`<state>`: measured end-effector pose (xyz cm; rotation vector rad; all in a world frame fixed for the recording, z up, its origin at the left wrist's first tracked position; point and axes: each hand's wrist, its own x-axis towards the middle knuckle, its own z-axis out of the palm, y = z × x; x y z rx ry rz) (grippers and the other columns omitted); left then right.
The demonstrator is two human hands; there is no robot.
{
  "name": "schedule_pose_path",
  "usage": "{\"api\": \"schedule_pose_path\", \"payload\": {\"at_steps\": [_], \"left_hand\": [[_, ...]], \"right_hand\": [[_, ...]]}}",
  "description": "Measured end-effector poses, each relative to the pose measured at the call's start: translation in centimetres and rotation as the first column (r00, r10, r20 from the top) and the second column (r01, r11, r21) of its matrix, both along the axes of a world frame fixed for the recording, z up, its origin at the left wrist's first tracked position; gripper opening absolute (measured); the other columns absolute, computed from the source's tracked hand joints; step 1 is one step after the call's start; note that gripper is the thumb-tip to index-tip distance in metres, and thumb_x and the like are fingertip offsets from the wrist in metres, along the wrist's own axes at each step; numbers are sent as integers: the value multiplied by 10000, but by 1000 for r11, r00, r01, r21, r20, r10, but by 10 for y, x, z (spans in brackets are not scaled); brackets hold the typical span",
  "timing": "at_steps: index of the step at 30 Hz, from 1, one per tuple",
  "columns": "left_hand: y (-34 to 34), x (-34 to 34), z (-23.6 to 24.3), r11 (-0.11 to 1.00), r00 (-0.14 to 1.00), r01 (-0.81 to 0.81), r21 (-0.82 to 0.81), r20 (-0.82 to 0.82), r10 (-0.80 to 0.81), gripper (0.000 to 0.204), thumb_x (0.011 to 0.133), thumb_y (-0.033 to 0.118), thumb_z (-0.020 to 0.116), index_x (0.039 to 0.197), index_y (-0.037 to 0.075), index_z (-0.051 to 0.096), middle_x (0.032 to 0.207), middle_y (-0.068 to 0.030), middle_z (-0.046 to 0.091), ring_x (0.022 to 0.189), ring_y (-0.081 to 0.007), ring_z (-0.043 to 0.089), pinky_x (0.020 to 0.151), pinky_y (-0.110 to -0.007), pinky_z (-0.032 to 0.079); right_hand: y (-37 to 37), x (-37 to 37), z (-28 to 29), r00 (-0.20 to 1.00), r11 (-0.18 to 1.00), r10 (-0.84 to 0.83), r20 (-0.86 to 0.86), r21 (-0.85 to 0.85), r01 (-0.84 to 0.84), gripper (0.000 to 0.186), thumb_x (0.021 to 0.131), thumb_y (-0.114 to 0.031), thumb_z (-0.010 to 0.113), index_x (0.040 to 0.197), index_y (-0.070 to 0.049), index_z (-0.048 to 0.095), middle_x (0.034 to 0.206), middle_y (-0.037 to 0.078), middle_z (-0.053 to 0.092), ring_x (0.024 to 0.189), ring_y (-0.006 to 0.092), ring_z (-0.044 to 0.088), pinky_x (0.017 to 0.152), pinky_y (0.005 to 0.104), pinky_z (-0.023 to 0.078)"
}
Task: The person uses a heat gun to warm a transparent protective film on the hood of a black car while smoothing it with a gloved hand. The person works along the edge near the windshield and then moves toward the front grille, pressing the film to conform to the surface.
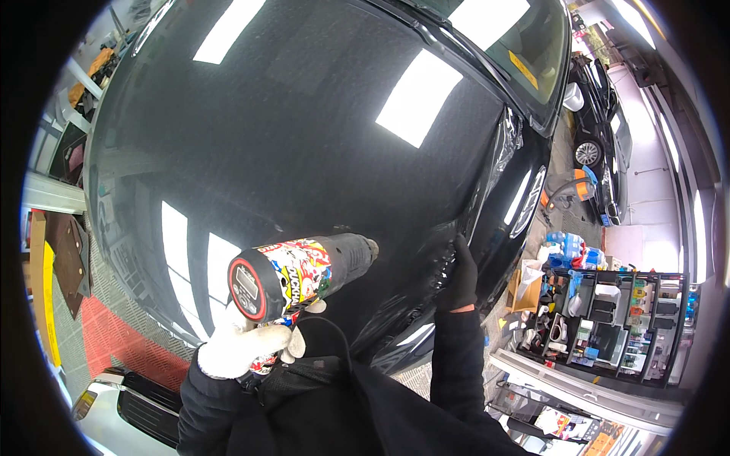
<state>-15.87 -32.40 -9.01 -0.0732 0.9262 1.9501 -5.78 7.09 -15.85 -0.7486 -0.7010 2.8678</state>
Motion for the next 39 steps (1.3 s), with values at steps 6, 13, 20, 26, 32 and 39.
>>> {"api": "schedule_pose_path", "payload": {"at_steps": [6, 13, 20, 26, 32, 39], "left_hand": [[-3, 0, 4, 999, 1000, -13, -48, 13, 13, 681, 852, 17, 639, 1497, -106, 460, 1283, -323, 702, 701, -275, 747, 590, -334, 618], [-1, -1, 0, 999, 997, -48, 19, -59, 49, 650, 892, 60, 665, 1488, -111, 469, 1289, -338, 693, 726, -282, 755, 579, -323, 618], [-5, 9, 0, 999, 995, -34, 11, -96, 35, 614, 915, 117, 698, 1462, -100, 525, 1292, -295, 709, 730, -266, 749, 596, -332, 617], [-3, 4, -1, 1000, 993, -1, 19, -122, 4, 653, 924, 146, 702, 1485, -107, 482, 1293, -286, 707, 717, -262, 742, 604, -334, 615], [-4, 0, -3, 1000, 987, 20, -5, -158, -20, 666, 911, 157, 710, 1480, -107, 485, 1291, -294, 703, 712, -274, 740, 601, -342, 613], [-1, -1, -4, 998, 991, 40, -43, -128, -46, 614, 901, 135, 678, 1436, -123, 524, 1261, -305, 713, 702, -289, 733, 599, -354, 613]], "right_hand": [[-2, 1, 5, 964, 970, -150, 218, 221, 101, 302, 1122, -348, 572, 1070, -104, 741, 921, 6, 759, 771, 159, 724, 710, 310, 584], [32, 0, -2, 874, 589, -281, 397, 790, -170, 258, 1060, -278, 666, 1106, -34, 740, 917, 33, 741, 817, 108, 697, 705, 299, 559], [120, -8, -58, 896, 312, -301, 326, 922, -231, 212, 906, -152, 763, 1034, 17, 763, 906, 75, 761, 806, 182, 705, 758, 349, 553], [201, -69, -111, 556, -857, -372, 744, -44, -514, 165, 897, -162, 717, 1002, -139, 842, 1019, 142, 808, 1010, 344, 785, 797, 422, 630], [161, -72, -101, 482, -631, -593, 645, 0, -776, 182, 959, -161, 672, 1015, -101, 835, 1018, 165, 804, 1005, 356, 785, 806, 472, 629], [110, -76, -56, 609, -255, -572, 550, 586, -769, 503, 1086, -427, 534, 1094, 10, 783, 1118, 282, 762, 1079, 470, 733, 896, 529, 580]]}}
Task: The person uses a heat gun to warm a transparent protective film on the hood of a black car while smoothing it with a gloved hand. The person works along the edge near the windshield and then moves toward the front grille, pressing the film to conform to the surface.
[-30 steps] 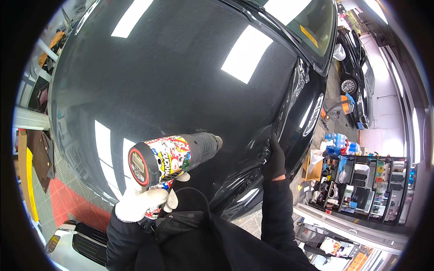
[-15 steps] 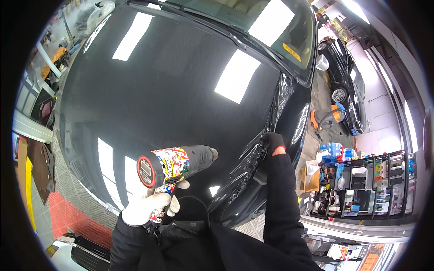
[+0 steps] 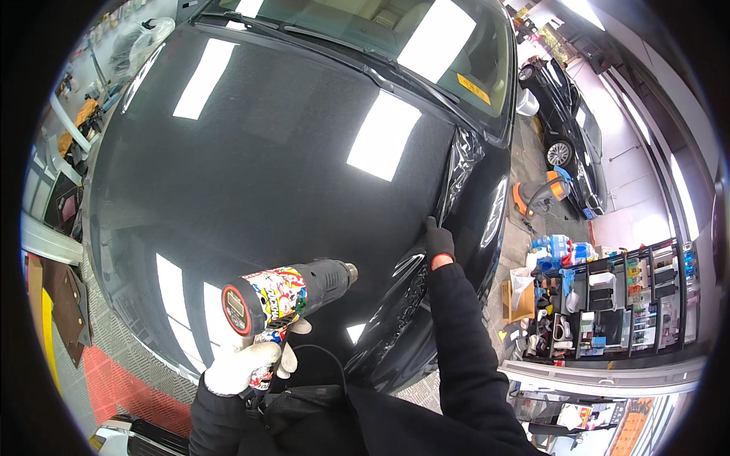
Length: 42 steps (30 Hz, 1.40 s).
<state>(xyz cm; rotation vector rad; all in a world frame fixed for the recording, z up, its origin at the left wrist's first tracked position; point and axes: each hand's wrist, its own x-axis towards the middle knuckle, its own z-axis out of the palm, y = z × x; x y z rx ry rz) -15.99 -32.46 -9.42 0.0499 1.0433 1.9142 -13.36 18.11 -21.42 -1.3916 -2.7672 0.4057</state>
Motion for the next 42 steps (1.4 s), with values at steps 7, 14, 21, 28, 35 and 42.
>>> {"api": "schedule_pose_path", "payload": {"at_steps": [7, 14, 21, 28, 35, 42], "left_hand": [[6, -4, 1, 1000, 1000, -28, -8, -6, 28, 632, 885, 134, 684, 1444, -112, 523, 1248, -300, 718, 688, -284, 733, 575, -348, 599], [8, -8, 2, 999, 999, -51, -3, 7, 51, 612, 894, 111, 684, 1442, -112, 527, 1243, -304, 720, 698, -282, 737, 574, -346, 593], [12, -11, 3, 997, 997, -68, 39, 41, 66, 610, 877, 34, 642, 1456, -112, 516, 1254, -301, 718, 712, -279, 740, 601, -356, 604], [10, -12, 3, 999, 997, -35, 27, 70, 33, 621, 862, -14, 595, 1469, -107, 506, 1280, -297, 709, 739, -279, 742, 626, -360, 613], [9, -14, -4, 983, 994, -52, 176, 107, 33, 528, 955, 24, 656, 1444, -101, 502, 1342, -270, 688, 860, -228, 758, 691, -324, 623], [10, -10, -5, 996, 994, -51, 68, 95, 44, 647, 840, 2, 611, 1469, -104, 499, 1304, -279, 699, 744, -268, 735, 626, -362, 603]], "right_hand": [[-12, -2, 1, 901, 916, -368, -230, -258, 309, 721, 1093, -613, 512, 1045, 55, 779, 924, 247, 775, 889, 421, 746, 790, 506, 540], [-13, 4, -5, 728, 786, -528, -438, -576, 224, 605, 1086, -555, 606, 800, -31, 708, 654, -6, 559, 605, 142, 459, 583, 385, 365], [-24, 3, 9, 625, 607, -676, -390, -776, 173, 470, 1087, -538, 617, 878, -126, 702, 689, -15, 625, 572, 131, 566, 547, 320, 435], [-37, 8, 31, 552, 262, -796, -248, -964, -55, 403, 1086, -479, 629, 918, -124, 723, 763, 27, 723, 631, 201, 692, 586, 348, 572], [-49, 1, 44, 500, 145, -846, -185, -982, -118, 447, 1072, -540, 617, 841, -162, 670, 654, 11, 657, 488, 198, 606, 468, 339, 483], [-48, 2, 49, 530, -17, -842, -101, -977, -214, 520, 1077, -557, 589, 730, -171, 567, 593, -6, 560, 470, 171, 538, 461, 312, 427]]}}
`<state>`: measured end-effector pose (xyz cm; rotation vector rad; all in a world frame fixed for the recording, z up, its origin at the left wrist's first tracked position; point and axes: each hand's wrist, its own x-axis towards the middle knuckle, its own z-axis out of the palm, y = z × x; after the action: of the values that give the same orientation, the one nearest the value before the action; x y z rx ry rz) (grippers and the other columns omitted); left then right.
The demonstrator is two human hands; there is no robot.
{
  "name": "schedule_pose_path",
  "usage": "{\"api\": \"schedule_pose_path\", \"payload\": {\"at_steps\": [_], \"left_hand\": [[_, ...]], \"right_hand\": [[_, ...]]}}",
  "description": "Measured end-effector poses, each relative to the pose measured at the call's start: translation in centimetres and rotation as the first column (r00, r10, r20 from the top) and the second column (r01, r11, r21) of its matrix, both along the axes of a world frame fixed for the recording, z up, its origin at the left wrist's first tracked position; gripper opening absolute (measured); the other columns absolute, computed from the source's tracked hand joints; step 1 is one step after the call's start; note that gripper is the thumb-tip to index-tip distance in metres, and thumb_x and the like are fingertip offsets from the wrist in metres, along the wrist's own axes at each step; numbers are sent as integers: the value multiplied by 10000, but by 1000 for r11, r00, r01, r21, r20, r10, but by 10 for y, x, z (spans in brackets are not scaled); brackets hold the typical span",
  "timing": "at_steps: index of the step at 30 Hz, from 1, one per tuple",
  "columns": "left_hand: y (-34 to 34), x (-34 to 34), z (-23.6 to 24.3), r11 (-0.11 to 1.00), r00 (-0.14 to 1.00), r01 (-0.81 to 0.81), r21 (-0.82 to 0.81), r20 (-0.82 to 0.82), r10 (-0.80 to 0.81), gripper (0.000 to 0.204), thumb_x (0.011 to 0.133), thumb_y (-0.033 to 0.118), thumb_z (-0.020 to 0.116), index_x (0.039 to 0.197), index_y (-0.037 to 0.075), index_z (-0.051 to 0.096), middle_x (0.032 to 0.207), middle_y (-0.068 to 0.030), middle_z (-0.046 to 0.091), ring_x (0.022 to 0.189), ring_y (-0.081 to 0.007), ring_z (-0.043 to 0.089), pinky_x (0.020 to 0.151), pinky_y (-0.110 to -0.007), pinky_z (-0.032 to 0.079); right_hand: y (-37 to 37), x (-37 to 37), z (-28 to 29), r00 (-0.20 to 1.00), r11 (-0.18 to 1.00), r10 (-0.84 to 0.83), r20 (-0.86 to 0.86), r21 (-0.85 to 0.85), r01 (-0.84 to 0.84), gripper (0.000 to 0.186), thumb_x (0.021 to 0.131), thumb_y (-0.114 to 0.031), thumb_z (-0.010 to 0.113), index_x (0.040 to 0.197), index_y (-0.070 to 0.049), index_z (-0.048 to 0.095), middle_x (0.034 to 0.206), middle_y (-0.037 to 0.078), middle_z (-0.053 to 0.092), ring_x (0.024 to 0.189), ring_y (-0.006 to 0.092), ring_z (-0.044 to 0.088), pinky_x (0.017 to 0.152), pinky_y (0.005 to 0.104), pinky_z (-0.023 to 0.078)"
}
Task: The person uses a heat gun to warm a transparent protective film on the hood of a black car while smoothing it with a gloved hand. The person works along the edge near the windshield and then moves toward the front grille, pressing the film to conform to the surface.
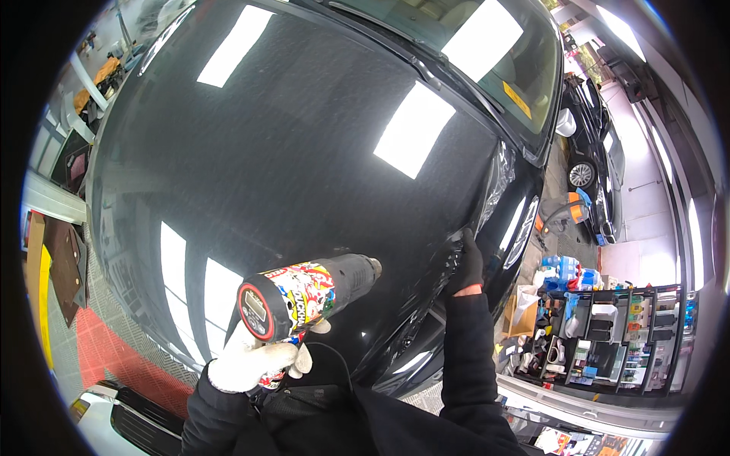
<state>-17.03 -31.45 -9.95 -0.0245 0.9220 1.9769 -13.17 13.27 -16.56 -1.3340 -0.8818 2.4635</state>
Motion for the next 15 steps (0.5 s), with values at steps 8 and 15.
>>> {"api": "schedule_pose_path", "payload": {"at_steps": [8, 15], "left_hand": [[-4, -2, -1, 994, 999, 17, 110, 37, -21, 571, 944, -1, 661, 1474, -94, 469, 1318, -284, 686, 827, -229, 749, 685, -327, 611], [-3, 3, 4, 1000, 1000, -1, 1, -2, 1, 615, 869, 81, 686, 1432, -110, 531, 1222, -271, 731, 726, -269, 747, 618, -341, 621]], "right_hand": [[15, 4, -6, 969, 970, 101, -227, -192, -146, 543, 1094, -563, 542, 717, -174, 501, 609, -38, 474, 479, 140, 434, 467, 301, 353], [8, 9, 3, 873, 931, 287, -395, -101, -352, 513, 1110, -526, 509, 776, -146, 598, 673, 4, 577, 577, 162, 568, 579, 311, 486]]}}
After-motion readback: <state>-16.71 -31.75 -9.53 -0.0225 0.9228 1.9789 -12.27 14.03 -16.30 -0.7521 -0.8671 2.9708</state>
